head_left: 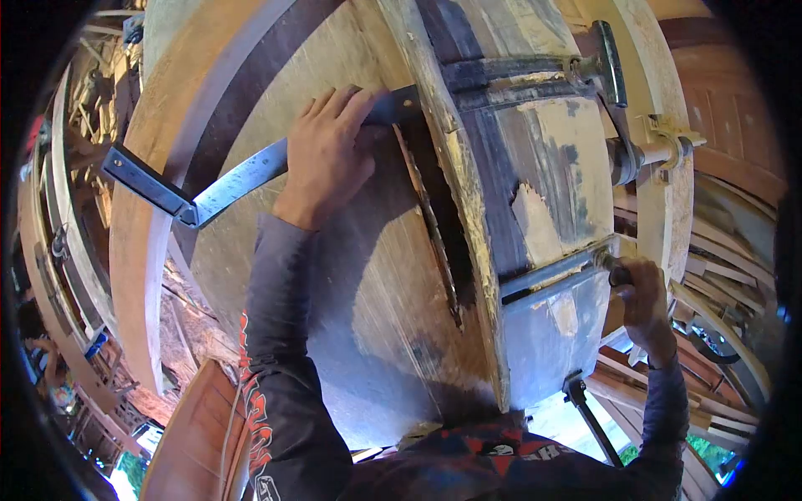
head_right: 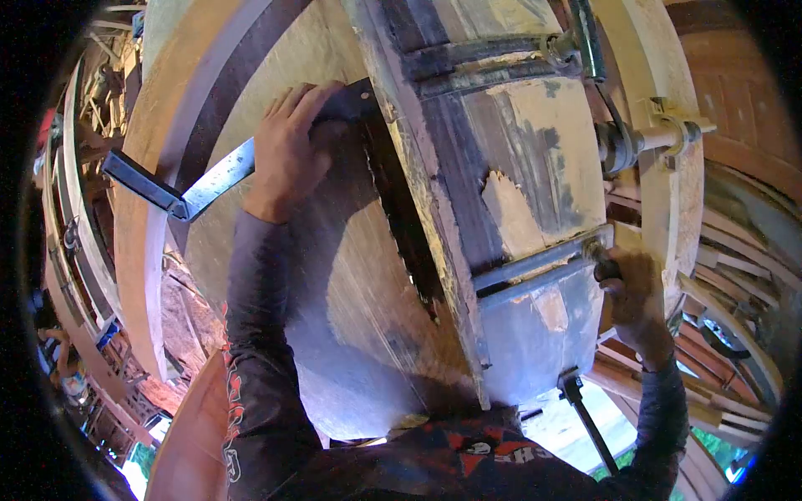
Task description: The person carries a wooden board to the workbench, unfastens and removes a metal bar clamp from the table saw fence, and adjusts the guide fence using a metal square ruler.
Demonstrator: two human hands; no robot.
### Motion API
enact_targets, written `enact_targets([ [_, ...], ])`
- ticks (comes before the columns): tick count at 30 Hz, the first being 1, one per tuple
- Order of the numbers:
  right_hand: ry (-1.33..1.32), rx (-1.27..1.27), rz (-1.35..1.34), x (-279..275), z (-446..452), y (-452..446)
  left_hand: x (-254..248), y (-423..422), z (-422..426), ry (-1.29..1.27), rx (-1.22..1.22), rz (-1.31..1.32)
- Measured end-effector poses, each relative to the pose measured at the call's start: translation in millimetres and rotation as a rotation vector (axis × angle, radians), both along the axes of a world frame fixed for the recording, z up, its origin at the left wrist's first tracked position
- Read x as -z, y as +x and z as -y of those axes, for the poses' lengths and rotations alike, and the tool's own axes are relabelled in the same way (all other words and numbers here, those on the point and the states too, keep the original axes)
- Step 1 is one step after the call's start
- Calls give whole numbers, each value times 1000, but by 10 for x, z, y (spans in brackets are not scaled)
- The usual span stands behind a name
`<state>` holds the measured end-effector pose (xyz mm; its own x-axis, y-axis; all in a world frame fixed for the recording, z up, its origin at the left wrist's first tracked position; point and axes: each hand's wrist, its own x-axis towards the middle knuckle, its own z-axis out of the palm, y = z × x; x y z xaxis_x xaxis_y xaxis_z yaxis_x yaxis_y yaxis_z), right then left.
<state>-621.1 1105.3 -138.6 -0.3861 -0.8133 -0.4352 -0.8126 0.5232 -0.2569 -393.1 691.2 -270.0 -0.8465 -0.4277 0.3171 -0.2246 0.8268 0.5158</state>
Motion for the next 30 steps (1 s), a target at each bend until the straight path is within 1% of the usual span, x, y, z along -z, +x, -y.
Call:
enact_targets([
  [4,-59,-44,-7,11,38,24,-42,-20,-13,36,-36,52],
  [6,-58,48,16,29,22,30,-18,-23,-1,46,-37,57],
  [10,-93,31,-12,35,30,37,23,-33,-1,111,-47,44],
  [12,-38,-6,-34,-1,48,36,13,-35,-9,98,-45,55],
  [14,-37,3,-30,-4,40,35,17,-44,-17,82,-45,64],
  [16,-38,9,-24,-9,43,36,70,-34,-41,12,-73,49],
  [19,-64,-5,-33,11,39,31,106,-37,-64,18,-97,63],
  [21,-152,-95,-41,60,-23,-1,101,-46,-78,9,-100,42],
  [22,-155,-91,-41,46,-8,7,99,-50,-82,6,-105,20],
  [25,-90,-22,-15,8,23,26,98,-53,-83,27,-106,16],
  [28,-120,-62,-74,14,-23,9,166,-41,-70,-22,-83,-30],
  [30,1,-117,-46,-50,-36,-8,182,-37,-74,-29,-85,-27],
])
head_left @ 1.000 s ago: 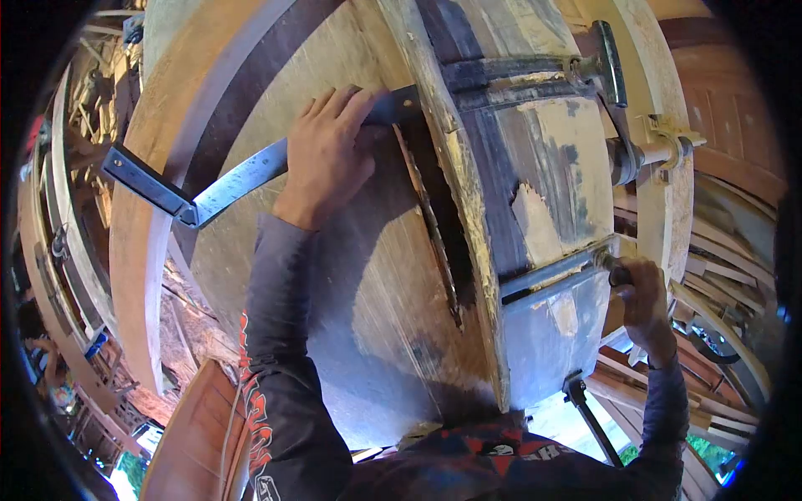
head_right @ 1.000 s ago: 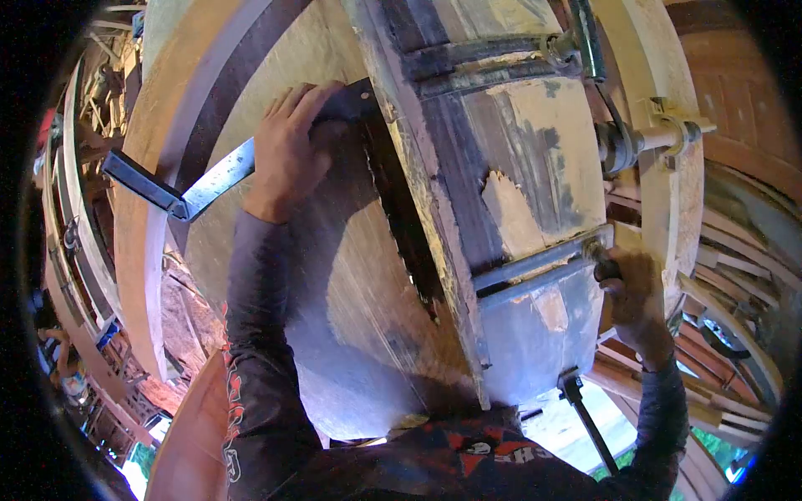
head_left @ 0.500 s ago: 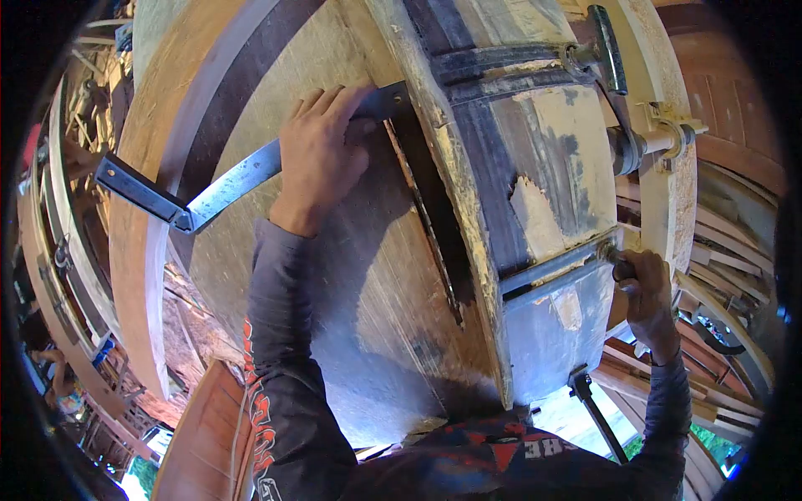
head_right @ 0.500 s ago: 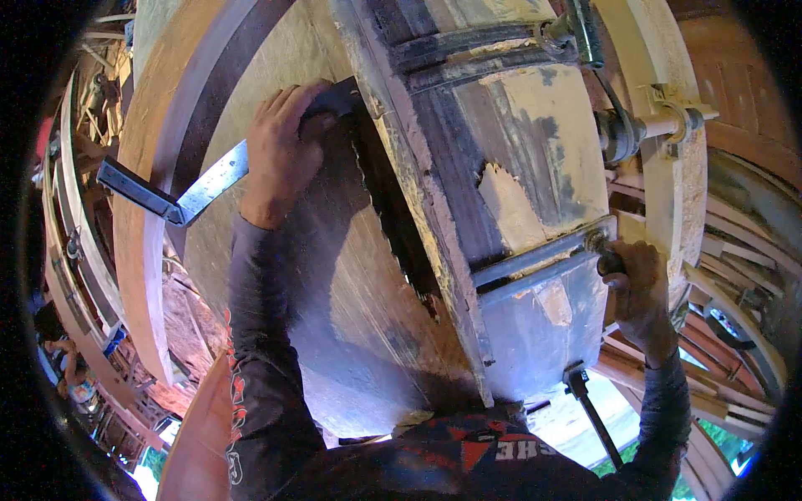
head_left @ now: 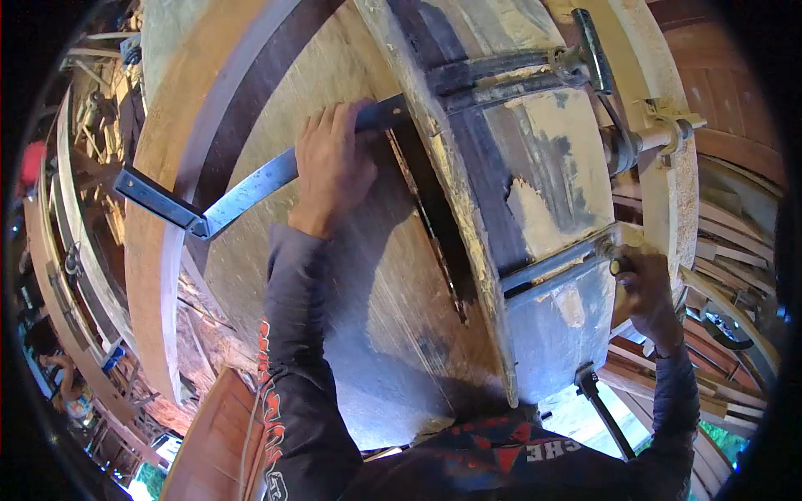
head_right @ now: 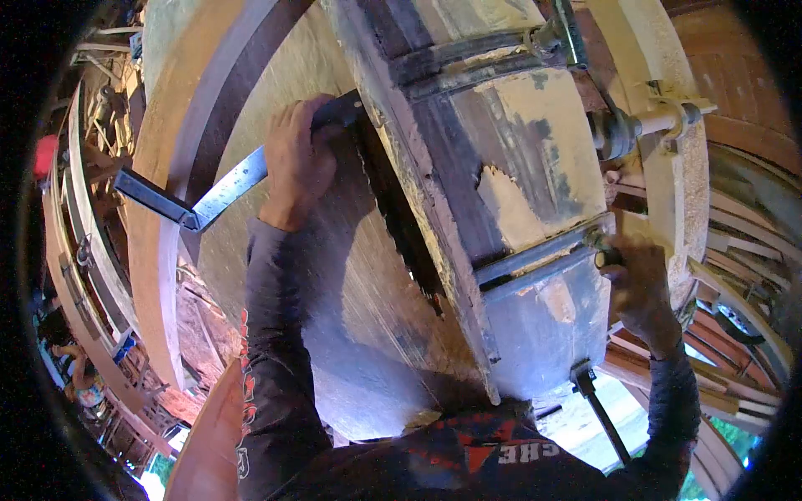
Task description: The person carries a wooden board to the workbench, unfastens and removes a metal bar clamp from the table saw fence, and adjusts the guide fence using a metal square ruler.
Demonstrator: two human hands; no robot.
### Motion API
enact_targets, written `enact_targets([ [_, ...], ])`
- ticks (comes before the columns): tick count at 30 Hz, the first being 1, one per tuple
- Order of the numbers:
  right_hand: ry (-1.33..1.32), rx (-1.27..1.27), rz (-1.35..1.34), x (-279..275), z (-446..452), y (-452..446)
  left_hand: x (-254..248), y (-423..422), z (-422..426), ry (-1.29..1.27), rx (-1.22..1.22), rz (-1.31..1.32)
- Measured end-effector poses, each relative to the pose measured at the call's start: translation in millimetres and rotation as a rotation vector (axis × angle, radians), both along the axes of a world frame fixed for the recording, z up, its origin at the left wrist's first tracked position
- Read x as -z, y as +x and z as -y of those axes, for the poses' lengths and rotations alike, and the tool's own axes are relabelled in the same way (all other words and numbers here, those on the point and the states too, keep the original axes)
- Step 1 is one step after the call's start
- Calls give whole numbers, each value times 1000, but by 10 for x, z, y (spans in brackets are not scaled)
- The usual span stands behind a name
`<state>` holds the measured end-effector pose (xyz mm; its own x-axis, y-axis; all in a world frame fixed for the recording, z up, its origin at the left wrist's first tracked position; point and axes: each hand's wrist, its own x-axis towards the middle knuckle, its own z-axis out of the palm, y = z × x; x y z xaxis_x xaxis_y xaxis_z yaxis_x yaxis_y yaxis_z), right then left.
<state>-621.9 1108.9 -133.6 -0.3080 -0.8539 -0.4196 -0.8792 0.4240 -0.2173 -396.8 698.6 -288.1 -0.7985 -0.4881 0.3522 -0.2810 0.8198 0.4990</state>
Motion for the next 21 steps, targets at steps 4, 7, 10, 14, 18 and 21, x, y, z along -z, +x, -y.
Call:
enact_targets([
  [4,-98,114,7,-23,220,-134,-65,-24,-36,18,-36,10],
  [7,-467,394,-226,-129,1488,-255,-68,-11,-45,21,-34,90],
  [10,-363,465,-118,230,2450,-738,186,36,-50,19,-80,119],
  [14,-351,271,-464,938,2663,-1241,329,43,-10,-18,-18,181],
  [18,-524,162,-536,1271,2446,-1603,150,39,-15,-75,-2,5],
  [21,-142,-898,-374,1006,2487,-2459,-69,74,-22,-61,16,25],
])
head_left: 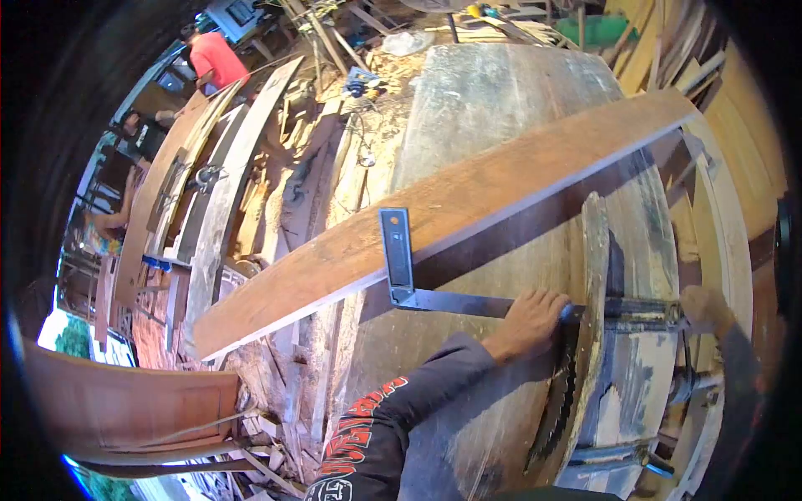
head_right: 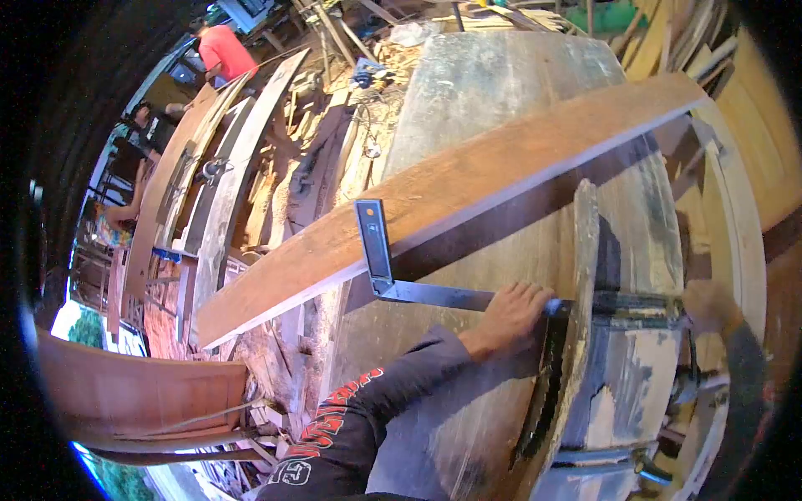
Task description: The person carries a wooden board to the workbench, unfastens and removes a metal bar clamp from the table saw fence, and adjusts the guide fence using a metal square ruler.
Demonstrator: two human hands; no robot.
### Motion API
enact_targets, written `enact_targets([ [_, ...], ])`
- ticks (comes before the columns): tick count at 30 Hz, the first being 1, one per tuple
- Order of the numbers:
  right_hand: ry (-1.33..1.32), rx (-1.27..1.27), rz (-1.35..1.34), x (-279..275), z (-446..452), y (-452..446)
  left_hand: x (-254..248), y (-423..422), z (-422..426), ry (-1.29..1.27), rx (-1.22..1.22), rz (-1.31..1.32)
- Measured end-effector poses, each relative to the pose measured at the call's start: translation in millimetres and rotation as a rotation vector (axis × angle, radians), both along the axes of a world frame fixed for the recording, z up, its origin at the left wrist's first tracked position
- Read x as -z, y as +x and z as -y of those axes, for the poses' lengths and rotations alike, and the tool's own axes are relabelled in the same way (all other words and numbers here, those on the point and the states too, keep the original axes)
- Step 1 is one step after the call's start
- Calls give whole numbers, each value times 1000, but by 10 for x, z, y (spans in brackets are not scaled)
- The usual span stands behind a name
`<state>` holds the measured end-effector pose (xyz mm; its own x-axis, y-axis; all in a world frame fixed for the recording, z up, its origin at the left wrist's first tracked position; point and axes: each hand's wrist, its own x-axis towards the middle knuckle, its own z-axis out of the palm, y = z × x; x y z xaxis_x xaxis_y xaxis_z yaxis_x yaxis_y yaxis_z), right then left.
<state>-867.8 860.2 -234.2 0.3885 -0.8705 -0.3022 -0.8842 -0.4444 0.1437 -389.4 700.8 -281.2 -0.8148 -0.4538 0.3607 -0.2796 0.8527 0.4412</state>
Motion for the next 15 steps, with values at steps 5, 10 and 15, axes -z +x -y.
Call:
enact_targets([
  [5,4,-452,-74,-960,580,961,331,-32,37,62,-18,-3],
  [10,-550,-273,10,-969,1516,2628,144,24,-9,125,12,47],
  [15,-554,-277,-8,-407,1862,2836,79,-51,-11,-1,6,56],
])
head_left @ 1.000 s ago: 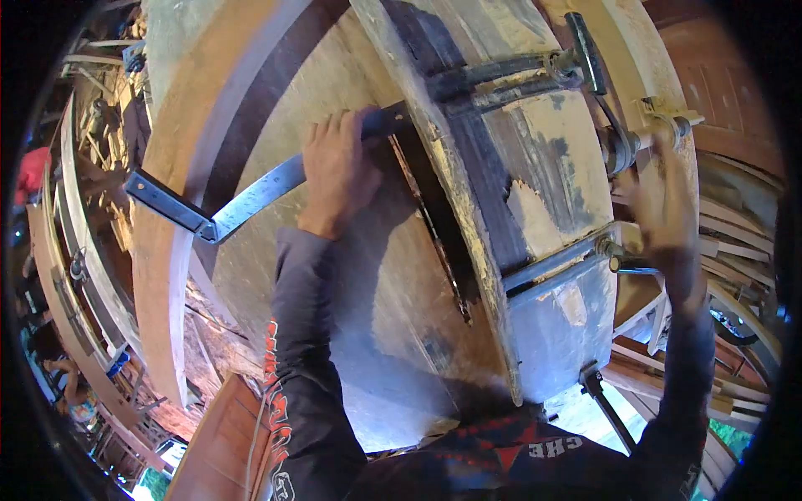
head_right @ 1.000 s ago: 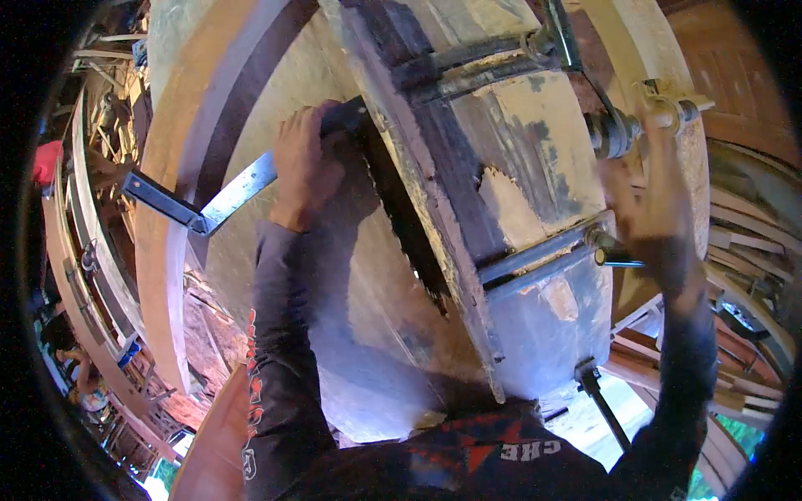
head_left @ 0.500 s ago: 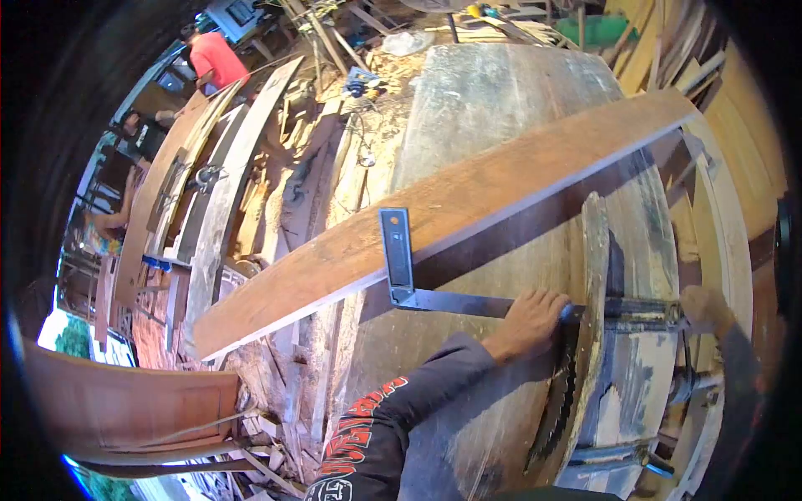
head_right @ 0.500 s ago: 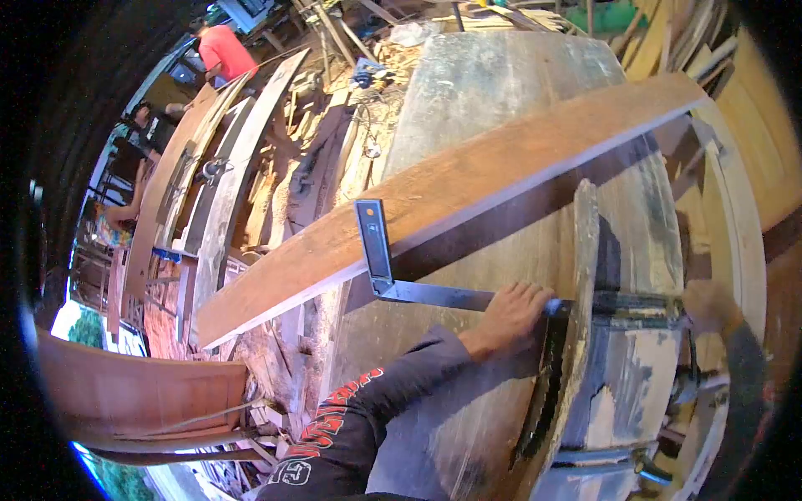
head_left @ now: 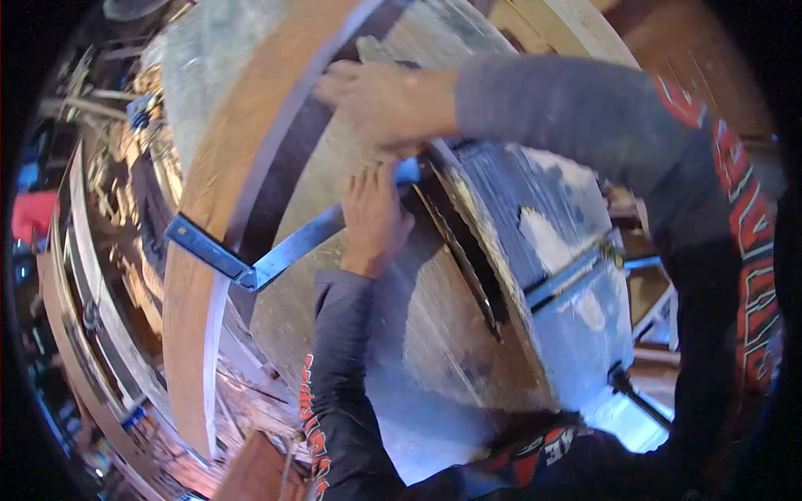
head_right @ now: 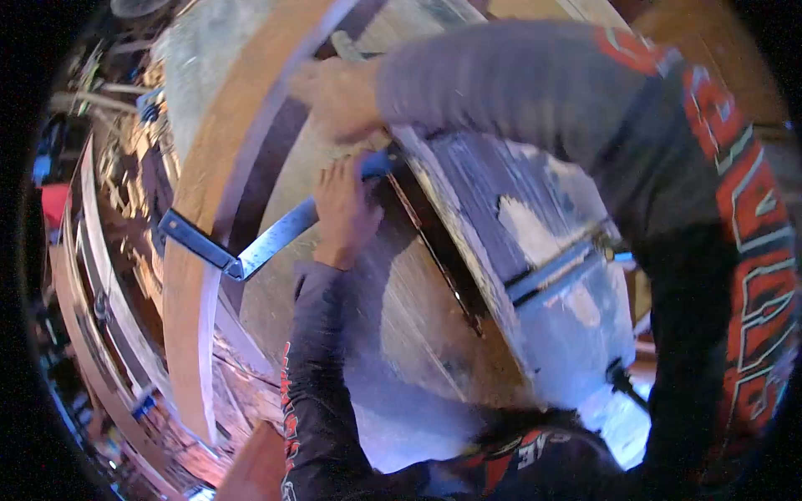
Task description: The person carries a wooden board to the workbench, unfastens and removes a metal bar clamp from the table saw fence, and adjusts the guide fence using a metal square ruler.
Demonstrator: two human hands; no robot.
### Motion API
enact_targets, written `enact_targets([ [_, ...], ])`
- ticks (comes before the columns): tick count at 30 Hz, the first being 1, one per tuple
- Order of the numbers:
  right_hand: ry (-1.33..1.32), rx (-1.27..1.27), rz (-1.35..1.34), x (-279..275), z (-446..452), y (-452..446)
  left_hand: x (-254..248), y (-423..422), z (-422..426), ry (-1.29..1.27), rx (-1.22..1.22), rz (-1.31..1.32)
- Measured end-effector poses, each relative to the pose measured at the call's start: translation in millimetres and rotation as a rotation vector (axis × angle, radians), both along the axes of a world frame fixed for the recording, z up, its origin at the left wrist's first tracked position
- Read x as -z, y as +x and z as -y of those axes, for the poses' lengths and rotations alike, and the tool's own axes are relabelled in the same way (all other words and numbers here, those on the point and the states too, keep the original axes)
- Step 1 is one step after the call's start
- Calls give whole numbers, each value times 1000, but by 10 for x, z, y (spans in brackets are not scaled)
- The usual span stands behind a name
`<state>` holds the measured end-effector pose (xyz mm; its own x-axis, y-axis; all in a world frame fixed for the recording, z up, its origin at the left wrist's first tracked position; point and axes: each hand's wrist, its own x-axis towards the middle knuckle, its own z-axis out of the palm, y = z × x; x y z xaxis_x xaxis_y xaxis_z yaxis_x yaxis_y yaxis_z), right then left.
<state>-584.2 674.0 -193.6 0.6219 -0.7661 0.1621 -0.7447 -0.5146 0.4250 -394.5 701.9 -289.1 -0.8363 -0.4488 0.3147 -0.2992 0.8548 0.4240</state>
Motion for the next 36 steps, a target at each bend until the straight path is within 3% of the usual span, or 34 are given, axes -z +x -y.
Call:
enact_targets([
  [2,546,189,-160,52,-70,-174,-65,36,-3,57,28,14],
  [5,585,170,-284,-490,-24,213,-76,18,35,93,39,17],
  [6,332,99,-213,-381,-2,239,-83,12,48,92,49,16],
  [8,93,23,-139,-157,61,256,-124,20,54,78,50,19],
  [11,-89,-116,-98,-44,15,187,-168,11,62,90,81,25],
  [13,610,207,-132,16,-103,-34,-137,37,85,108,100,18],
  [14,609,212,-137,48,-67,-52,-88,28,96,92,85,33],
  [16,31,-38,-203,5,-29,47,-76,25,91,88,77,54],
  [17,38,-30,-201,-33,-29,46,-91,22,94,63,86,38],
  [19,489,410,-26,-527,-44,135,-108,27,90,44,106,24],
  [20,493,418,-25,-652,-117,37,-107,28,96,33,105,14],
  [22,564,464,397,-785,-472,-353,-102,26,96,24,111,6],
  [24,388,297,604,-582,-887,-646,-97,30,95,24,105,9],
  [26,512,589,333,-549,-1233,-830,-107,38,79,20,97,10],
  [30,367,603,371,-499,-1663,-1012,-69,16,74,21,90,2],
  [33,169,341,321,-441,-1633,-1059,-63,7,71,15,83,-9],
  [34,217,172,202,-559,-1456,-934,-58,-4,76,12,90,-10],
  [36,25,-69,160,-475,-1003,-691,-27,1,71,46,67,13],
])
